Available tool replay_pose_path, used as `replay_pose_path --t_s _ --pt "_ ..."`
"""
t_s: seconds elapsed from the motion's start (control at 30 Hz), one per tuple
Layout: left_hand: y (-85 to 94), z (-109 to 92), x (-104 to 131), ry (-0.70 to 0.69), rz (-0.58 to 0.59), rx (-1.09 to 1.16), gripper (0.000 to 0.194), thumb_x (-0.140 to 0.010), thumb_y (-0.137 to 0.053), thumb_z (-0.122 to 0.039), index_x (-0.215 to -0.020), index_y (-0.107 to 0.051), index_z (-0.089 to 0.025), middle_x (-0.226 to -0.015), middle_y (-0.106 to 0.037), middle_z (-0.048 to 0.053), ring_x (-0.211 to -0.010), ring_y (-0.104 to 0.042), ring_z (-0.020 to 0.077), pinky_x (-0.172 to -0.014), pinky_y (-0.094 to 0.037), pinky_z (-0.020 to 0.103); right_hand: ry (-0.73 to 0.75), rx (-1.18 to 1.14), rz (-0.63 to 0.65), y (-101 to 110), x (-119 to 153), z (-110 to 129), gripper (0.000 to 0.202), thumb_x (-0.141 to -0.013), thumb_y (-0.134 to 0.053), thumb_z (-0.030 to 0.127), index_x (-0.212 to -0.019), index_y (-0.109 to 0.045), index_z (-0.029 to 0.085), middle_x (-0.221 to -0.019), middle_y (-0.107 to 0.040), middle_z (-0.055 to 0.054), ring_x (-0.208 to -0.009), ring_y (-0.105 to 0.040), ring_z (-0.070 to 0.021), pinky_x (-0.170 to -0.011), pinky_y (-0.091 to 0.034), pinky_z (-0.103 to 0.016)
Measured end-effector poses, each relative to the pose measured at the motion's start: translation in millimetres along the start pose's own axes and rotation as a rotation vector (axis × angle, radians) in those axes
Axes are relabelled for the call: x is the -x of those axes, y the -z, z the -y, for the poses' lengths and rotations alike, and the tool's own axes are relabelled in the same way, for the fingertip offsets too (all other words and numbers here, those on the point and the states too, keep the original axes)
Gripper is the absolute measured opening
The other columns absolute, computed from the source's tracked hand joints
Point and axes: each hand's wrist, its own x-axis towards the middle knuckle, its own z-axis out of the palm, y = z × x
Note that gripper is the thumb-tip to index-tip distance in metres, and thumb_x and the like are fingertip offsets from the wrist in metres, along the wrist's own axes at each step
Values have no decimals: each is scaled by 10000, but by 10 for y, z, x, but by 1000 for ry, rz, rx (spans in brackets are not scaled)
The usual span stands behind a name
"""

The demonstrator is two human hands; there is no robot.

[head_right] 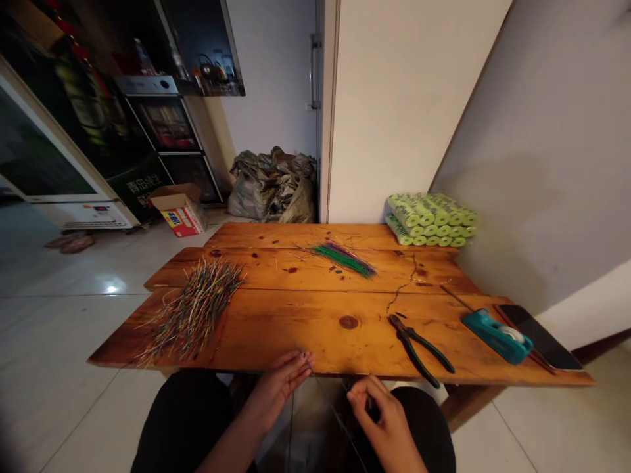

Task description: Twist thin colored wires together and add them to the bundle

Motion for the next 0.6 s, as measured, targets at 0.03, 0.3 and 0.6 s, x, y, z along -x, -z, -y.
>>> replay_pose_path --t_s 0.03,0.3,0.6 --pt "-1 -9 3 -9 7 0 213 -666 -682 -283 -813 -664 -130 -969 -680 116 -979 -593 210 -896 -415 308 11 1 16 -6 19 36 222 -833 -444 346 -692 -519 193 -665 -535 -3 -624 -536 -134 -602 -427 -214" --pt "-7 -59 43 -37 -28 -91 276 -649 -684 -340 -819 -669 -122 -911 -687 118 -857 -629 194 -832 -447 301 61 -9 71 -22 89 171 218 -840 -443 325 -688 -520 187 -657 -524 -8 -616 -533 -136 -591 -427 -224" --pt "-36 -118 114 -74 -25 -112 300 -654 -672 -362 -831 -672 -119 -916 -682 128 -879 -614 196 -814 -435 281 64 3 26 2 162 155 198 -837 -451 330 -707 -528 202 -685 -547 -16 -660 -543 -152 -628 -434 -242"
